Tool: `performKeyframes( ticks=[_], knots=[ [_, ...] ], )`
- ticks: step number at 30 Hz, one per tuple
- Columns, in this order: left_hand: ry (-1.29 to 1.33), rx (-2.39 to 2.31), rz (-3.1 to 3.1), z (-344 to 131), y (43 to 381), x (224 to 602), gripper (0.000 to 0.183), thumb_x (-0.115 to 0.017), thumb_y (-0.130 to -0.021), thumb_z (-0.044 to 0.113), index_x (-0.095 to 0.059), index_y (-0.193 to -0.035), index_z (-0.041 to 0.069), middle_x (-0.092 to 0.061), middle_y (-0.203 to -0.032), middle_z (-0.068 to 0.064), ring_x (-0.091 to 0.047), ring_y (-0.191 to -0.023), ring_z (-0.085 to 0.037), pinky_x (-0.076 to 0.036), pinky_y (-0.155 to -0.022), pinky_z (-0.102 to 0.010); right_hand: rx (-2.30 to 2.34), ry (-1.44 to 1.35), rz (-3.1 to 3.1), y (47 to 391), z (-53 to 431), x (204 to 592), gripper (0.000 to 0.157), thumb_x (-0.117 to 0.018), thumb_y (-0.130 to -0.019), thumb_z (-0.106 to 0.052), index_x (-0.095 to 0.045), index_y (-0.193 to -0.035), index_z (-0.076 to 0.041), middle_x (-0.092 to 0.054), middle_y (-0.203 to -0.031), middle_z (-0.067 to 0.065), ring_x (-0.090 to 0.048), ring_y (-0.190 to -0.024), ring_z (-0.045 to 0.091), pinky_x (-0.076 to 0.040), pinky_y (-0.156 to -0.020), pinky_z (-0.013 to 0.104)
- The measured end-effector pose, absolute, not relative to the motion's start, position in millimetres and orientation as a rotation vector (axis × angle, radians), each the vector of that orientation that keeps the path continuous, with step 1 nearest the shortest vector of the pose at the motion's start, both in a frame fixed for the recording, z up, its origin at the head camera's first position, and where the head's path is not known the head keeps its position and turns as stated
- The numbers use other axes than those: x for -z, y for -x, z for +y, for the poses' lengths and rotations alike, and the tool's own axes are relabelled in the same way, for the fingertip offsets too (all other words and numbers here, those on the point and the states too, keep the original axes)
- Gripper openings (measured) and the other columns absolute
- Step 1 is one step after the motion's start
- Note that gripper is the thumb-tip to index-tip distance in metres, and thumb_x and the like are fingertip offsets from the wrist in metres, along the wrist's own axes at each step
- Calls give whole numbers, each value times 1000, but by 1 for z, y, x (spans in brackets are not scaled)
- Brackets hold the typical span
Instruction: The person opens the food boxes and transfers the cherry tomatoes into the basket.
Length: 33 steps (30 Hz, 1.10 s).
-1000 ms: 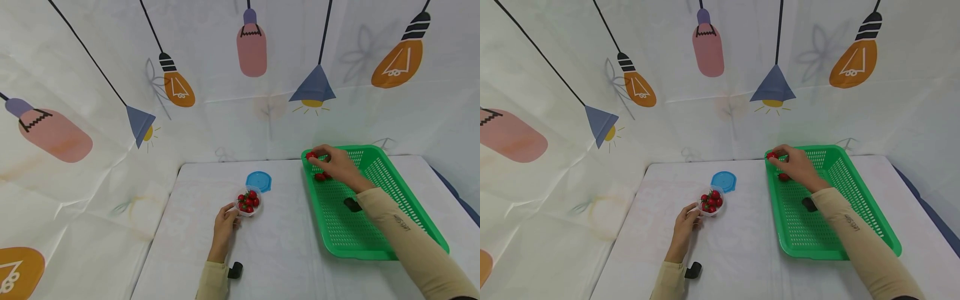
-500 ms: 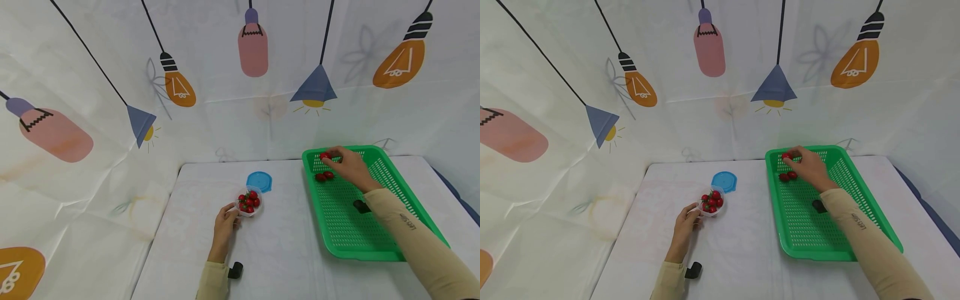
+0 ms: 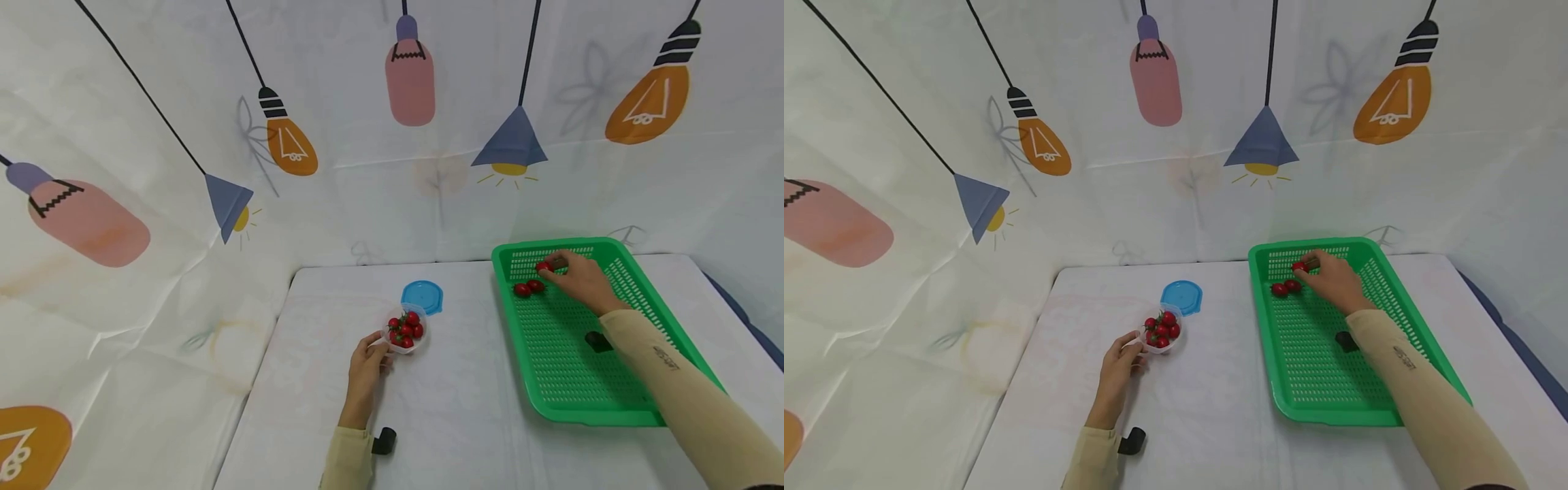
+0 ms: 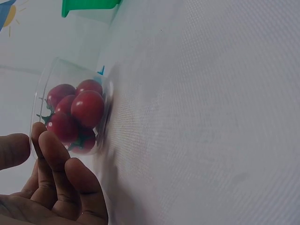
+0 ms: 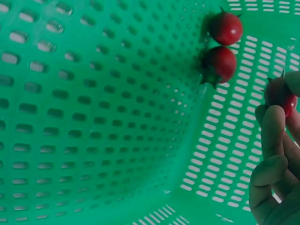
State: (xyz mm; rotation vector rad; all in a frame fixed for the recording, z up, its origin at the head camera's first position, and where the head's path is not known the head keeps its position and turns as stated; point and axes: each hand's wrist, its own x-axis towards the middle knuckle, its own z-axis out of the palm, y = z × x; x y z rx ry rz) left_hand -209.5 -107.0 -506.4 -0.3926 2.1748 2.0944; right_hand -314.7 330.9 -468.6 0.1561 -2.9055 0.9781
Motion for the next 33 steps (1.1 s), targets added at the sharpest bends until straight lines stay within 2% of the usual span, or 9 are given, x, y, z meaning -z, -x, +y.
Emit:
performKeyframes(
  ticks=[4,11,15,17,25,30,33],
  knots=[
    [386,-2092,2180,-105,203,494,42,-56,-103,15,-51,-141,-2,-67,-111,-26,-62,-92,-34,-51,-84,-43,-987,-135,-2936,316,335,472,49,-63,-101,-37,-58,-127,4,-62,-125,31,-58,-112,49,-47,-85,61],
    [353,-2117,2208,-105,201,497,44,-56,-103,15,-49,-140,-6,-68,-105,-23,-61,-91,-39,-52,-77,-40,-1011,-97,-2986,319,339,478,47,-65,-100,-32,-56,-128,5,-61,-125,32,-58,-112,49,-48,-86,60],
    [398,-2099,2189,-105,204,498,42,-56,-103,15,-51,-141,-4,-69,-105,-20,-61,-95,-42,-51,-80,-41,-993,-98,-3004,321,341,481,47,-66,-99,-30,-56,-127,6,-62,-124,32,-59,-110,49,-48,-85,59],
    [415,-2090,2182,-106,208,506,42,-57,-103,15,-51,-141,-2,-69,-106,-19,-61,-95,-40,-51,-81,-41,-978,-91,-3015,322,341,483,47,-66,-99,-31,-56,-126,6,-62,-123,32,-60,-109,49,-49,-84,59],
    [425,-2117,2181,-110,216,536,45,-60,-102,24,-52,-142,5,-70,-106,-14,-61,-84,-22,-50,-75,-32,-926,-76,-3058,326,342,493,45,-66,-99,-30,-57,-124,7,-64,-120,33,-64,-102,46,-52,-79,54],
    [416,-2130,2200,-110,215,536,43,-60,-101,23,-54,-139,4,-71,-102,-12,-61,-81,-19,-50,-73,-30,-918,-63,-3075,328,341,495,46,-65,-98,-29,-57,-125,8,-64,-120,33,-65,-101,45,-53,-77,52],
    [410,-2128,2200,-109,213,529,43,-59,-102,21,-53,-140,2,-70,-103,-15,-62,-83,-23,-51,-74,-33,-935,-63,-3071,327,340,495,48,-66,-98,-29,-57,-126,8,-65,-120,32,-65,-101,45,-53,-77,52]
  ],
)
